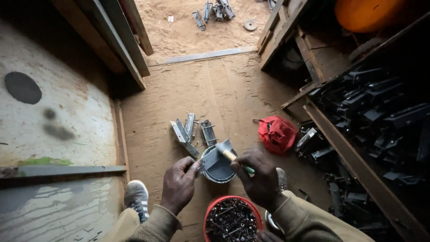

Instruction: Painting metal brackets using a paintbrush and a small can of paint.

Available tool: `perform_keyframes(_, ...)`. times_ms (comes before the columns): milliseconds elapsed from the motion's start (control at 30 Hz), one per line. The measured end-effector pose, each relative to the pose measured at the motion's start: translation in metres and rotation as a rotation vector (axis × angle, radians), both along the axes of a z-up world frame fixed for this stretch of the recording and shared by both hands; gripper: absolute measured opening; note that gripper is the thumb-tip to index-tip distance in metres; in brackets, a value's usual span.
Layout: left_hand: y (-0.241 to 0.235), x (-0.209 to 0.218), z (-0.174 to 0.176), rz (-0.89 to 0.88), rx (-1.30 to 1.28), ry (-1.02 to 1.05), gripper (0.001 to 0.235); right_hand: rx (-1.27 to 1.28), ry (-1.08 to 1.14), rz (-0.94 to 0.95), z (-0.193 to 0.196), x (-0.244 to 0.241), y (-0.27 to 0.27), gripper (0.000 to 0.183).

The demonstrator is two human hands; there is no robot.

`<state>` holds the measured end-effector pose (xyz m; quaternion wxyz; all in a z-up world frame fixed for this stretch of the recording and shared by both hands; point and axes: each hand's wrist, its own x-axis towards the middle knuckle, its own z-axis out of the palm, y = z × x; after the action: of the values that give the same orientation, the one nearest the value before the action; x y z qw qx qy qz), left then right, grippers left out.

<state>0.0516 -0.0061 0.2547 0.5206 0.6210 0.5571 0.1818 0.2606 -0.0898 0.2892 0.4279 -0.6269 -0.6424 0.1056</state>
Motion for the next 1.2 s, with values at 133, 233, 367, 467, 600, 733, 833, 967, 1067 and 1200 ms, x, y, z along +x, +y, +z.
perform_keyframes(133,0.001,-0.007,0.004,0.019,0.000,0.044,0.032,-0.161,0.466,-0.153,0.005,0.004,0.002,0.013)
perform_keyframes(233,0.001,-0.004,0.009,0.005,0.007,-0.054,0.033,-0.020,0.333,-0.173,0.013,0.014,0.007,0.011)
perform_keyframes(367,0.002,0.000,0.012,0.033,0.011,-0.101,0.029,-0.033,0.309,-0.104,0.015,0.004,0.005,0.015)
perform_keyframes(467,0.001,0.002,0.002,0.067,0.010,-0.075,0.030,-0.151,0.543,-0.117,0.011,0.005,0.000,0.018)
perform_keyframes(600,0.002,0.005,0.008,0.087,-0.033,-0.087,0.032,-0.202,0.856,-0.108,0.005,0.007,0.002,0.016)
perform_keyframes(733,0.002,0.003,0.004,0.056,-0.042,-0.232,0.029,-0.300,0.707,-0.204,-0.008,0.019,0.007,0.022)
perform_keyframes(833,0.003,0.000,0.002,0.057,-0.060,-0.181,0.030,-0.119,0.520,-0.318,0.002,0.023,0.014,0.012)
perform_keyframes(967,0.000,-0.004,-0.004,0.132,-0.112,-0.129,0.030,-0.063,0.502,-0.393,0.012,0.019,0.012,0.014)
perform_keyframes(1067,-0.001,-0.008,-0.006,0.127,-0.089,-0.122,0.033,-0.247,0.909,-0.381,0.001,0.018,0.013,0.021)
perform_keyframes(1200,-0.001,-0.009,0.005,0.081,-0.110,-0.169,0.029,-0.397,1.164,-0.396,-0.011,0.022,0.018,0.023)
